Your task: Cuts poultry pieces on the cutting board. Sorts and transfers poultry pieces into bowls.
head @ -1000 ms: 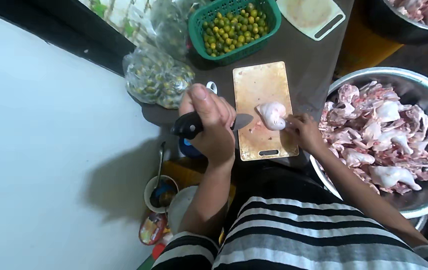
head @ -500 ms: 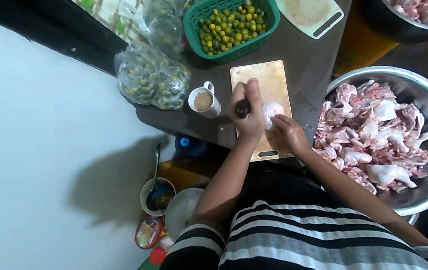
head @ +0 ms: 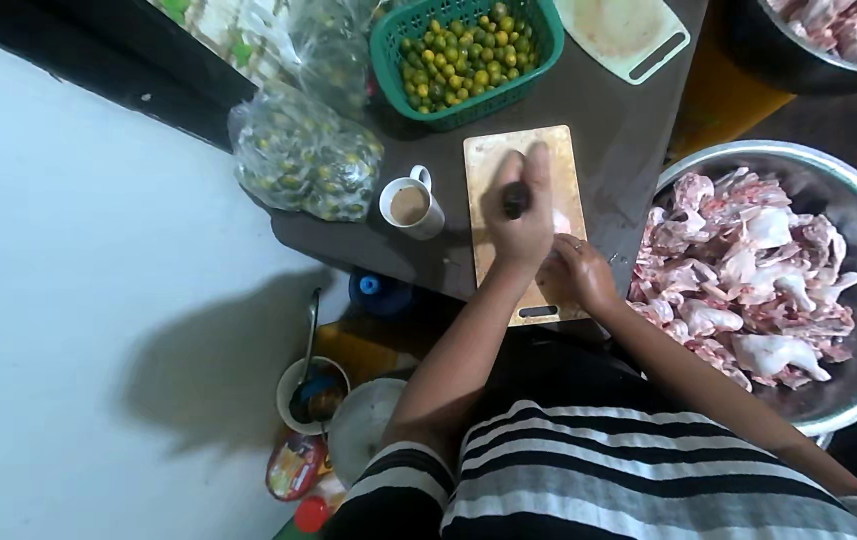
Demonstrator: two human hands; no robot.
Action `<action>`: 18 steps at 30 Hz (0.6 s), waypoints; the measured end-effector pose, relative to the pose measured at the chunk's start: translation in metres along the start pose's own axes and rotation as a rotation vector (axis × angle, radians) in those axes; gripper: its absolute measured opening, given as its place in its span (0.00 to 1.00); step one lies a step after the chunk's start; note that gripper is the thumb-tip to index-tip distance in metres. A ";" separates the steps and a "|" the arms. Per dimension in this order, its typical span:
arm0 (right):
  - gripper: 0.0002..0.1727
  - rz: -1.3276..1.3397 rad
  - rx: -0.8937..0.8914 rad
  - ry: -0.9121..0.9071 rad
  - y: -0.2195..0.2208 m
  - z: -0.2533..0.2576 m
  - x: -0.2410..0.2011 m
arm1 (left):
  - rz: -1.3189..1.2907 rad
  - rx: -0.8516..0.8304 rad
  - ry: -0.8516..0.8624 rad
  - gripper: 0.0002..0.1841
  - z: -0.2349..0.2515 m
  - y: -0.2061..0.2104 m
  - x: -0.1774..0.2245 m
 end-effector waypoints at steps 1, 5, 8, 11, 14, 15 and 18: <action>0.17 0.001 0.005 -0.001 0.000 -0.001 -0.001 | 0.058 -0.025 -0.007 0.18 -0.012 0.002 -0.015; 0.17 -0.011 -0.020 0.018 -0.002 0.000 0.001 | 0.031 -0.054 -0.091 0.18 -0.010 0.003 -0.020; 0.19 -0.012 -0.080 0.074 -0.001 0.003 0.001 | -0.025 -0.014 -0.073 0.17 0.017 -0.006 0.005; 0.31 -0.050 -0.171 0.169 0.002 -0.001 0.005 | -0.073 0.003 0.007 0.17 0.036 -0.010 0.034; 0.36 -0.111 -0.355 0.292 -0.006 -0.003 -0.009 | -0.095 0.053 -0.016 0.18 0.030 -0.018 0.045; 0.35 -0.120 -0.397 0.305 -0.013 -0.001 -0.015 | -0.113 0.080 -0.026 0.18 0.027 -0.019 0.044; 0.33 -0.025 -0.424 0.312 -0.038 0.005 -0.026 | -0.144 0.110 -0.035 0.20 0.022 -0.015 0.047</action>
Point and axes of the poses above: each hand's wrist, its own z-axis towards the middle knuckle, its own y-axis out of the palm, x = y × z, the point moved 4 cm from there along z, towards the middle knuckle, and after that the axes turned 9 degrees about y, right-handed, at the moved point
